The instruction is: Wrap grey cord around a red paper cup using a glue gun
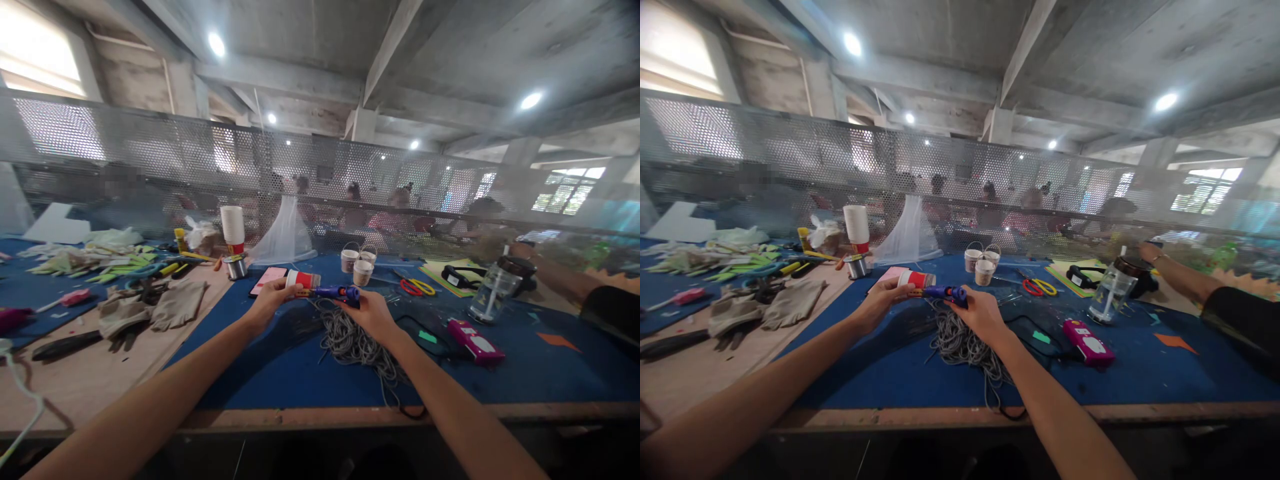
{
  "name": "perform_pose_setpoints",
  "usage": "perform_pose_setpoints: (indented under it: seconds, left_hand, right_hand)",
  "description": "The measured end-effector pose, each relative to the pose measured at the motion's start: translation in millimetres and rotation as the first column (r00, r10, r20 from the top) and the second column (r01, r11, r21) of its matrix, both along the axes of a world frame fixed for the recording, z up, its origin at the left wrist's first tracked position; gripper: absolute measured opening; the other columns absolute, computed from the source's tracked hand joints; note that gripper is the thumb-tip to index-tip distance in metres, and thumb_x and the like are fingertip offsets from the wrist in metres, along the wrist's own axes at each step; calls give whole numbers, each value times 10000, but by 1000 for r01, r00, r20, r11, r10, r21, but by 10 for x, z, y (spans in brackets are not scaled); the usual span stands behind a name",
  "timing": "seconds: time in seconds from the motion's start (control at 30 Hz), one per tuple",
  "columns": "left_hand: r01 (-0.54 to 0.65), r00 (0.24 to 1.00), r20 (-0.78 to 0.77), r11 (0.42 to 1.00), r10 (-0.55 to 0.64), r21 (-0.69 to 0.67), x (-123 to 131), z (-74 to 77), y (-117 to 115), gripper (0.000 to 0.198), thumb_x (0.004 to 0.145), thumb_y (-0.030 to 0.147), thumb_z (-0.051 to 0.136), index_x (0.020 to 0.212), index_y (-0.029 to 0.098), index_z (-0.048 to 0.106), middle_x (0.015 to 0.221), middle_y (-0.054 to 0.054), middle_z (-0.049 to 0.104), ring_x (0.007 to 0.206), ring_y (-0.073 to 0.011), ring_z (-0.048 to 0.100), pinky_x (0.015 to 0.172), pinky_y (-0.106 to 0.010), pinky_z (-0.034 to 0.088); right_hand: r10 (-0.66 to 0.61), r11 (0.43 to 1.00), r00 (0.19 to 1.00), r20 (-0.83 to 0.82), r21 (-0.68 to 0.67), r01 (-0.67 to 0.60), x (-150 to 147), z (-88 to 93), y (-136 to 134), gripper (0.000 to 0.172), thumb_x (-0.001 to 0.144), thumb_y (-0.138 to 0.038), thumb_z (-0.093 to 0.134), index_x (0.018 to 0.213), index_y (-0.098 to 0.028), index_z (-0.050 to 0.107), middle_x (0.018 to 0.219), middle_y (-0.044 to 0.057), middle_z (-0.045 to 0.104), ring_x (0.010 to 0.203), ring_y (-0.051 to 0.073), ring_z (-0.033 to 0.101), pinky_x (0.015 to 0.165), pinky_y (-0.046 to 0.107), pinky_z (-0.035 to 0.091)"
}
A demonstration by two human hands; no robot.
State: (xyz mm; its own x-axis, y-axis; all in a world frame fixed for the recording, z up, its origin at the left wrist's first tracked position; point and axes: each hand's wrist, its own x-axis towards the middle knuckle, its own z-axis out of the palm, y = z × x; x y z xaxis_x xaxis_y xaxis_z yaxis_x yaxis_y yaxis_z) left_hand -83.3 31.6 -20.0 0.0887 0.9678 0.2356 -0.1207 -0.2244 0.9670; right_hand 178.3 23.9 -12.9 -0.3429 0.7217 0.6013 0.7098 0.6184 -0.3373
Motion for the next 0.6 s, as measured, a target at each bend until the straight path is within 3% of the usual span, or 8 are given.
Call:
perform_pose_setpoints:
  seconds: [0.6]
  left_hand:
    - [-24, 1000, -9, 1000, 23, -12, 0, 15, -7, 388, 701, 413, 782, 985, 150, 757, 1010, -128, 766, 994, -293, 693, 948, -407, 484]
  right_hand:
    - [11, 1000, 1000, 14, 11, -11, 4, -2, -9, 332, 865, -545, 596, 816, -220, 642, 681, 5, 681, 646, 194, 650, 592, 225, 400]
